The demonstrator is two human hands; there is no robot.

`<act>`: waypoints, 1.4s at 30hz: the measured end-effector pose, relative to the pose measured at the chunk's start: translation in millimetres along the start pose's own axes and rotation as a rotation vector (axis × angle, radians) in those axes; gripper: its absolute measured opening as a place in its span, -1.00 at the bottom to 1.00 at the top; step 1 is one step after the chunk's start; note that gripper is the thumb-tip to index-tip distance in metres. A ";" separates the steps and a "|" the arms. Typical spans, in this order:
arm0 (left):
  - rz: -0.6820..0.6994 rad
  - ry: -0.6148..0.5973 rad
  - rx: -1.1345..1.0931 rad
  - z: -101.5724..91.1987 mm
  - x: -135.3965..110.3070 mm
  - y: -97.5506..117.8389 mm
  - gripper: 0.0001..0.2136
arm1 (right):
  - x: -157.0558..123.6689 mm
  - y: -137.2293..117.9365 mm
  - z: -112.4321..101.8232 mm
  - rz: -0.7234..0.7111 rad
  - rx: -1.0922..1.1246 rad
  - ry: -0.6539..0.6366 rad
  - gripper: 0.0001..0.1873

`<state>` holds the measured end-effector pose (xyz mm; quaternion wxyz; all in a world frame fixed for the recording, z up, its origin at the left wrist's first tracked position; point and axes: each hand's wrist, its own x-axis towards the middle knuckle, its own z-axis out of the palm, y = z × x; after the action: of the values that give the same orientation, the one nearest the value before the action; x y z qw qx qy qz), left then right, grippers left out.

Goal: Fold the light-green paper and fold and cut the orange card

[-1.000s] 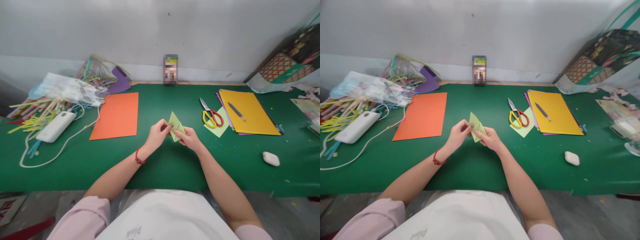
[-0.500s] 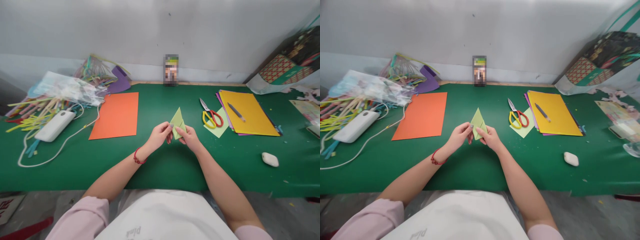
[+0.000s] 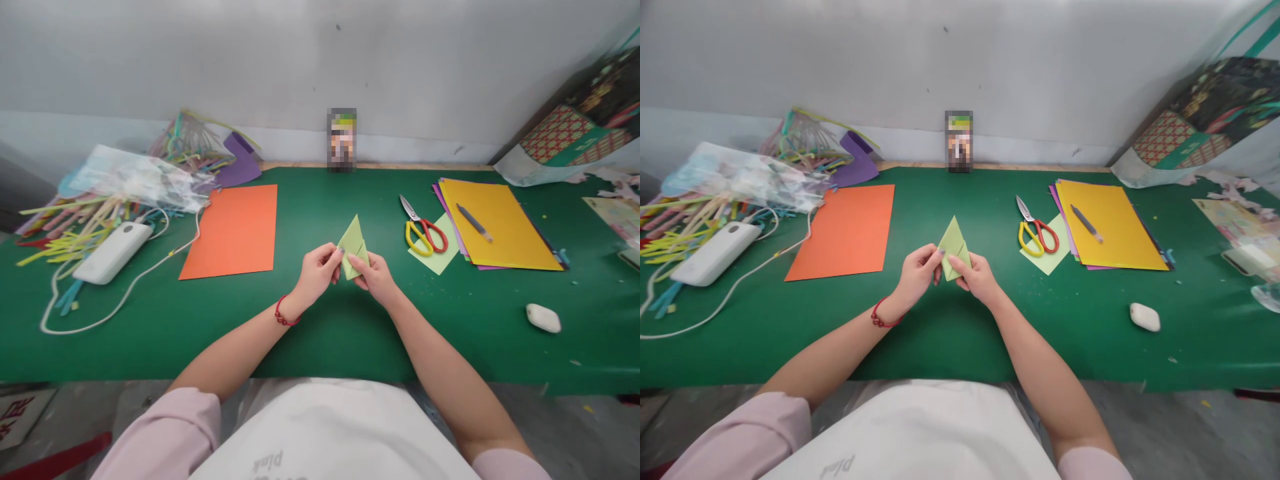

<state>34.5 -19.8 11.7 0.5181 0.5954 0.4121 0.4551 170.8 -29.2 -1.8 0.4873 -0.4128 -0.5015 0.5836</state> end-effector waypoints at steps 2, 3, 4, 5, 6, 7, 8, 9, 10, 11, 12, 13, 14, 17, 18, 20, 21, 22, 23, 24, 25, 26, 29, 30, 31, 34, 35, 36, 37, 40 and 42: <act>-0.027 -0.052 -0.015 -0.2 2.7 -1.4 -0.60 | 1.6 1.1 -0.1 -0.008 -0.018 0.053 -0.49; -0.041 -0.082 -0.020 -0.1 3.8 -2.2 -0.60 | 2.4 1.8 -0.3 -0.013 -0.030 0.080 -0.49; -0.054 -0.111 -0.024 0.2 4.6 -3.1 -0.62 | 3.1 2.6 -0.5 -0.020 -0.044 0.107 -0.49; -0.065 -0.138 -0.028 0.6 5.0 -4.2 -0.63 | 3.8 3.5 -0.7 -0.028 -0.056 0.133 -0.49; -0.075 -0.161 -0.032 1.1 5.2 -5.5 -0.64 | 4.3 4.5 -1.0 -0.037 -0.066 0.156 -0.50; -0.084 -0.180 -0.033 1.6 5.1 -6.7 -0.65 | 4.9 5.7 -1.2 -0.046 -0.071 0.176 -0.51; -0.088 -0.191 -0.031 1.8 5.0 -7.9 -0.66 | 5.4 7.0 -1.5 -0.053 -0.071 0.187 -0.52; -0.088 -0.196 -0.025 1.8 4.9 -8.8 -0.68 | 5.9 8.4 -1.8 -0.058 -0.067 0.189 -0.53; -0.085 -0.197 -0.012 1.3 5.0 -9.4 -0.69 | 6.5 9.9 -2.0 -0.059 -0.060 0.186 -0.54; -0.081 -0.195 0.008 0.5 5.3 -9.5 -0.70 | 7.0 11.5 -2.3 -0.058 -0.055 0.179 -0.55; -0.079 -0.194 0.032 -0.6 5.6 -9.1 -0.71 | 7.4 13.0 -2.5 -0.055 -0.052 0.171 -0.56; -0.079 -0.197 0.059 -1.9 5.9 -8.3 -0.72 | 7.7 14.4 -2.6 -0.053 -0.052 0.165 -0.56; -0.081 -0.206 0.086 -3.2 6.2 -7.2 -0.72 | 8.0 15.5 -2.6 -0.054 -0.054 0.162 -0.56; -0.113 -0.267 0.155 -5.4 5.8 -4.9 -0.70 | 8.0 16.6 -1.2 -0.070 -0.062 0.170 -0.56; -0.126 -0.285 0.168 -5.2 5.4 -4.9 -0.67 | 7.9 16.1 -0.3 -0.074 -0.062 0.181 -0.55; -0.144 -0.292 0.167 -3.7 4.5 -6.0 -0.61 | 7.6 14.1 2.0 -0.062 -0.037 0.219 -0.54; -0.146 -0.283 0.156 -2.7 4.2 -6.8 -0.59 | 7.5 12.9 3.3 -0.048 -0.013 0.239 -0.53; -0.146 -0.272 0.142 -1.6 3.9 -7.6 -0.58 | 7.4 11.7 4.5 -0.031 0.017 0.256 -0.52; -0.150 -0.262 0.128 -0.6 3.8 -8.3 -0.57 | 7.3 10.6 5.7 -0.013 0.046 0.267 -0.51; -0.156 -0.255 0.118 0.2 3.6 -8.8 -0.56 | 7.2 9.8 6.7 0.001 0.071 0.270 -0.50; -0.163 -0.247 0.116 0.8 3.5 -9.1 -0.55 | 7.1 9.3 7.4 0.011 0.090 0.268 -0.49; -0.165 -0.240 0.119 1.2 3.4 -9.1 -0.55 | 6.9 8.9 7.9 0.018 0.103 0.261 -0.49; -0.129 -0.231 0.125 1.1 3.2 -8.1 -0.54 | 6.1 8.7 7.2 0.019 0.120 0.238 -0.49; -0.109 -0.234 0.124 0.7 3.3 -7.5 -0.55 | 5.8 8.7 6.2 0.015 0.114 0.225 -0.49; -0.092 -0.241 0.126 0.1 3.6 -6.8 -0.55 | 5.5 8.6 4.9 0.012 0.099 0.206 -0.50; -0.078 -0.271 0.162 -2.9 5.4 -5.0 -0.57 | 4.6 7.0 -0.1 0.010 0.009 0.153 -0.51; -0.085 -0.289 0.178 -4.4 6.2 -4.5 -0.58 | 4.4 6.0 -1.8 0.008 -0.023 0.159 -0.51; -0.098 -0.312 0.191 -6.2 6.9 -4.0 -0.59 | 4.1 4.7 -3.2 0.003 -0.050 0.177 -0.51; -0.114 -0.340 0.200 -8.2 7.7 -3.6 -0.60 | 3.8 3.3 -4.3 -0.003 -0.068 0.202 -0.51; -0.162 -0.426 0.215 -14.7 9.6 -2.5 -0.61 | 2.7 -0.5 -5.9 -0.004 -0.087 0.237 -0.52; -0.173 -0.466 0.219 -17.8 10.3 -1.8 -0.60 | 2.2 -1.5 -6.1 0.008 -0.085 0.219 -0.54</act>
<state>19.7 -5.3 12.0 0.5684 0.6992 0.3779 0.2126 176.5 -25.9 -1.3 0.5189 -0.4963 -0.4680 0.5152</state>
